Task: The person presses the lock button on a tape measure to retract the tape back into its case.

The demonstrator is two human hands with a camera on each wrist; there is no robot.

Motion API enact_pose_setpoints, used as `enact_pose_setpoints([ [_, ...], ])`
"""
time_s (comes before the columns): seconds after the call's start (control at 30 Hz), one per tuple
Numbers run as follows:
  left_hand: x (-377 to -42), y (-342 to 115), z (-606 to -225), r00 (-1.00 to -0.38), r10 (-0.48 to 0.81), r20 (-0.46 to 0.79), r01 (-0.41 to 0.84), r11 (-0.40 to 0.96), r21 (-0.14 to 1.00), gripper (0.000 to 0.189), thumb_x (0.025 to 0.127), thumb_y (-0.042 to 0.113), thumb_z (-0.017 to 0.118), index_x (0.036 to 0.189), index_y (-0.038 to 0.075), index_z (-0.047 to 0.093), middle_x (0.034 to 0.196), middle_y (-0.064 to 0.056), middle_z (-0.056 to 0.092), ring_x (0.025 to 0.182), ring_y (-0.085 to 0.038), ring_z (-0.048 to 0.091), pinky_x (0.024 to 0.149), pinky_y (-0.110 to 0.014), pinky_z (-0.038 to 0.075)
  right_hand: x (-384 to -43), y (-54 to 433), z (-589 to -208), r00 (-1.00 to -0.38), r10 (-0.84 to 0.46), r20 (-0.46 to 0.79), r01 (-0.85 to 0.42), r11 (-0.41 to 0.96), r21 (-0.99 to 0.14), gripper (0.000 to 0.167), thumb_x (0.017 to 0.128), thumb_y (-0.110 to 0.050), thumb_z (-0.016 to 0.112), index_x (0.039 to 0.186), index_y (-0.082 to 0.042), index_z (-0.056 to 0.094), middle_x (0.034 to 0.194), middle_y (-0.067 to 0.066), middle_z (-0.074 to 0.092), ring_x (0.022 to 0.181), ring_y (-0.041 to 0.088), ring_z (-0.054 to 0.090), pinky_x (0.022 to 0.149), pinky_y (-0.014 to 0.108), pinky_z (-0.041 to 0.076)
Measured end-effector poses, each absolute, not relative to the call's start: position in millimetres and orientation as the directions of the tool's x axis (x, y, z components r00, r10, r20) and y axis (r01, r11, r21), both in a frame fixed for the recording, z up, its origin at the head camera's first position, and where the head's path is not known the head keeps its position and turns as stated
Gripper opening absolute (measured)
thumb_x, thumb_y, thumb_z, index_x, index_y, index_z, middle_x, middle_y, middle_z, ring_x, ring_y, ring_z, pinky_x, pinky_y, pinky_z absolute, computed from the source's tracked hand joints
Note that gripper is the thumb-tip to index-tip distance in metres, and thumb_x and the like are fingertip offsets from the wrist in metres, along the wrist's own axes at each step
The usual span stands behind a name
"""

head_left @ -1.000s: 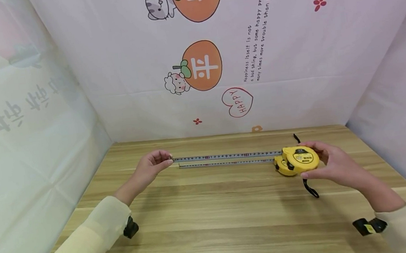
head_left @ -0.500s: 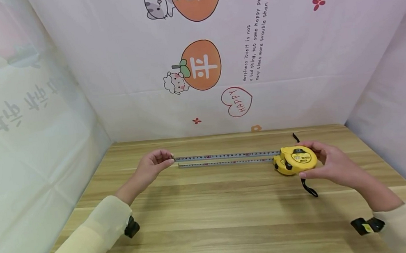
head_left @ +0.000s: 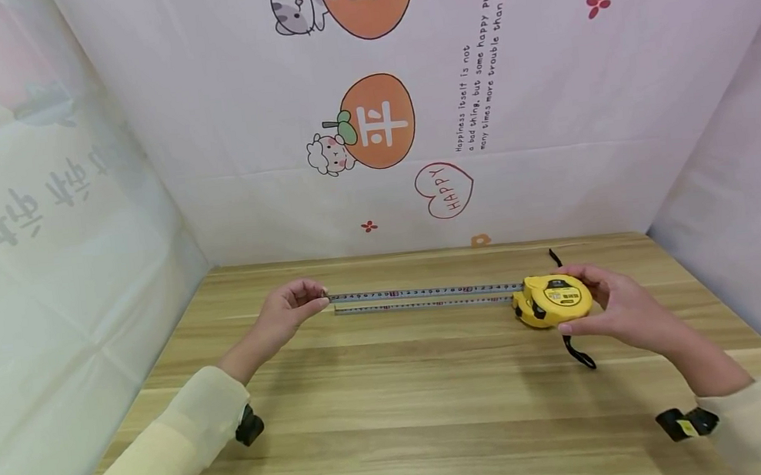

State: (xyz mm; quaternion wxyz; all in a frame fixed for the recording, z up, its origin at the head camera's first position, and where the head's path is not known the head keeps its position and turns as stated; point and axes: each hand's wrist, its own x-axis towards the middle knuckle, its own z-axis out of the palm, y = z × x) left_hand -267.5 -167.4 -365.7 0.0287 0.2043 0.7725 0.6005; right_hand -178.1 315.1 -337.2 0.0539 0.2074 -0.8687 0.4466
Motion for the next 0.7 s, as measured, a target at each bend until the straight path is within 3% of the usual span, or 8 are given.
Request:
enact_pose_setpoints([
  [0.2, -266.1, -165.2, -363.5, -0.91, 0.362, 0.203, 0.282, 0.181, 0.942, 0.022, 0.094, 0.013, 0.066, 0.109, -0.002, 0.061, 0.103, -0.013, 0.063, 0.087, -0.019, 0.06, 0.078, -0.028, 0.052, -177.7, 314.2, -336.0, -0.907, -0.314, 0.28, -0.411, 0.514, -0.753, 0.065, 0.077, -0.002, 0.081, 0.133, 0.003, 0.047, 0.124, 0.005, 0.054, 0.105, 0.003, 0.054, 0.084, 0.013, 0.043],
  [0.53, -264.5, -161.2, -360.9, -0.91, 0.368, 0.194, 0.273, 0.177, 0.946, 0.021, 0.094, 0.013, 0.067, 0.109, 0.0, 0.062, 0.099, -0.009, 0.063, 0.087, -0.019, 0.06, 0.078, -0.028, 0.052, -177.5, 312.2, -334.1, -0.909, -0.313, 0.274, -0.405, 0.515, -0.755, 0.066, 0.077, -0.003, 0.082, 0.133, 0.003, 0.048, 0.127, 0.01, 0.053, 0.106, 0.001, 0.054, 0.085, 0.012, 0.043],
  [0.7, -263.4, -159.4, -360.6, -0.908, 0.371, 0.193, 0.27, 0.168, 0.948, 0.021, 0.094, 0.013, 0.067, 0.108, -0.001, 0.062, 0.1, -0.014, 0.063, 0.085, -0.019, 0.059, 0.076, -0.027, 0.051, -177.9, 311.3, -334.5, -0.903, -0.33, 0.275, -0.414, 0.494, -0.765, 0.064, 0.078, -0.001, 0.081, 0.132, 0.004, 0.048, 0.126, 0.01, 0.054, 0.106, 0.003, 0.055, 0.086, 0.014, 0.044],
])
